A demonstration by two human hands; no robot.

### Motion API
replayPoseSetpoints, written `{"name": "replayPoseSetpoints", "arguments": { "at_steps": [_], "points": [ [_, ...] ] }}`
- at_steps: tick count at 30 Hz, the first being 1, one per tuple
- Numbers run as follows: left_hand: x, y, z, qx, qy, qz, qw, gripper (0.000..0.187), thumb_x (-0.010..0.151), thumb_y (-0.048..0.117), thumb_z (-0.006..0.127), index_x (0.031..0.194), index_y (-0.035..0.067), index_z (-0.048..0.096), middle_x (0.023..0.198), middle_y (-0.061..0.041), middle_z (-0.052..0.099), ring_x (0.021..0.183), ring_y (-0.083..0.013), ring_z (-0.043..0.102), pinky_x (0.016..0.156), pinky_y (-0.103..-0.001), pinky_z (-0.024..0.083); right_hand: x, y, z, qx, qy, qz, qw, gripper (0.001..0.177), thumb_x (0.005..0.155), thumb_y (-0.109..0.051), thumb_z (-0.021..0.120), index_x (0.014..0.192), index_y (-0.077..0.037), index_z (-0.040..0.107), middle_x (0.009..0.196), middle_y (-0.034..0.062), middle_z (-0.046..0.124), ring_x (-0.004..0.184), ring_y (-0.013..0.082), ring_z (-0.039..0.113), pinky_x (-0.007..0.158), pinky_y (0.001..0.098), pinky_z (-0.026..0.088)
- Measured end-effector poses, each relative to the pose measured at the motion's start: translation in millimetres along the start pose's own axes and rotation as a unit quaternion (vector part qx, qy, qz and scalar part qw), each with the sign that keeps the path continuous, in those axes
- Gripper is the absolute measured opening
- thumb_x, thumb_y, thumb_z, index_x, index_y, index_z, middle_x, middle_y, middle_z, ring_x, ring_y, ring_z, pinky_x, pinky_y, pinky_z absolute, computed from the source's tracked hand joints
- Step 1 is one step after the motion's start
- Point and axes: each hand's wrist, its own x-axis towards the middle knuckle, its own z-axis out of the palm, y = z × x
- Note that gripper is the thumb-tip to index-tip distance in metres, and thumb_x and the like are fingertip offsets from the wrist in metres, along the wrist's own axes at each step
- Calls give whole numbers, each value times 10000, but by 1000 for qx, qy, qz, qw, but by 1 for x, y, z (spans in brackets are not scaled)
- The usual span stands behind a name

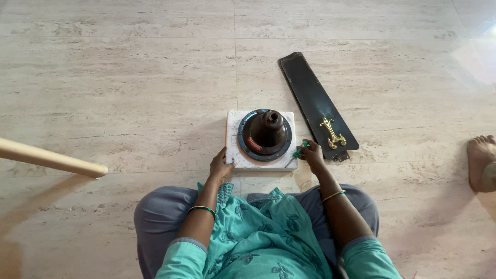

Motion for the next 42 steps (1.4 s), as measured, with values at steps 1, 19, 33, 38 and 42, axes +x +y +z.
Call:
{"name": "replayPoseSetpoints", "arguments": {
  "at_steps": [1,19,33,38,42],
  "points": [
    [-3,3,0,6,2,-2,1000,879,731,-21,794,1533,108,457,1427,-170,622,1288,-268,643,1014,-350,546,-2,0,0,5,-2,-5,1000,433,1044,-108,598,1456,2,520,1068,131,708,870,196,709,741,338,614],
    [-1,-3,-1,-59,-21,7,998,894,718,-167,687,1542,60,427,1442,-167,618,1251,-255,655,999,-334,540,-6,12,4,45,35,0,998,434,1008,-74,609,1424,17,528,1114,141,726,913,178,719,793,326,622],
    [1,-10,-1,-11,1,6,1000,864,727,-176,634,1530,91,464,1457,-179,598,1272,-271,646,999,-338,554,-44,-56,-21,215,151,-238,935,441,1018,-78,644,1411,28,473,1169,161,702,1016,256,754,856,346,674],
    [8,-13,0,-4,46,67,997,715,758,-128,636,1445,62,581,1367,-191,676,1291,-267,650,1021,-333,554,-62,-85,8,133,120,-374,910,399,1028,-39,664,1385,42,506,1183,148,705,1058,234,746,897,342,665],
    [5,-14,-2,82,50,112,989,692,749,-101,671,1420,42,577,1369,-200,643,1287,-308,619,986,-361,578,-72,-92,29,29,122,-380,916,368,1000,-2,707,1336,42,565,1114,149,729,1027,237,754,871,335,660]
  ]
}}
